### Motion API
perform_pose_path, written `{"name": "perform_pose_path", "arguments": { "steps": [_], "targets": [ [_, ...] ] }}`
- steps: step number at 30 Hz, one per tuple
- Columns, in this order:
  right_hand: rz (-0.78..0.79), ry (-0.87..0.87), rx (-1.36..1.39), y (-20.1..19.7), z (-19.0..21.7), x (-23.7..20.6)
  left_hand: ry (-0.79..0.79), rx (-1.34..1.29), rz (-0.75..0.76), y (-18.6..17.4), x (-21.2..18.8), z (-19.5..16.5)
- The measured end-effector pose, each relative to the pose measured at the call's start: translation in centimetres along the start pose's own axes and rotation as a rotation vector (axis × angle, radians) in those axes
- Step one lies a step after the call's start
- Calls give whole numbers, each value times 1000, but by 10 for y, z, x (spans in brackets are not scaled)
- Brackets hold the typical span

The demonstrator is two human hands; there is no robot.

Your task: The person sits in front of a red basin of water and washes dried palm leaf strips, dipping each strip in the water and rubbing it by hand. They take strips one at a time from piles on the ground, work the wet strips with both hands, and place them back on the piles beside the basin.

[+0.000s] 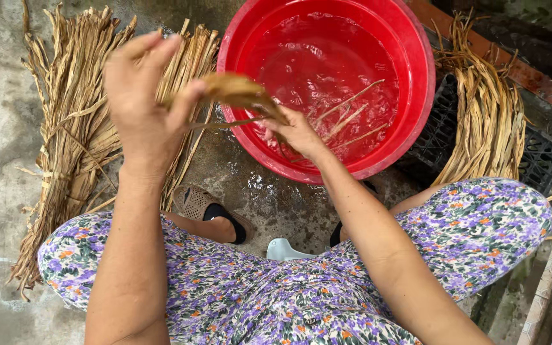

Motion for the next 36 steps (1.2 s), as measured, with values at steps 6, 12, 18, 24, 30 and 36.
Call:
{"name": "perform_pose_path", "arguments": {
  "steps": [6, 12, 18, 24, 30, 36],
  "targets": [
    [-135, -38, 347, -16, -5, -1, -402, -365, 248, 58, -47, 18],
    [-74, 169, 32, 32, -12, -13, -934, -699, 1095, 210, -139, -4],
    [250, 97, -466, 31, 9, -27, -1100, -1185, 671, 229, -135, 11],
    [176, -80, 313, -13, 56, -37, -1171, -1264, 632, 243, -139, 12],
    [-75, -54, 623, 12, 52, -30, -1121, -1087, 951, 256, -172, -23],
    [-352, 129, 867, -27, 10, -7, -853, -715, 1163, 241, -178, -67]
  ]
}}
Point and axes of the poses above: each hand's wrist, its own x-axis towards the middle knuckle, its own y-axis out of the palm, z = x × y, the point moved 7 cm from there along x, towards the middle knuckle, and after that the axes turned 2 degrees about x, right-handed, at the moved point
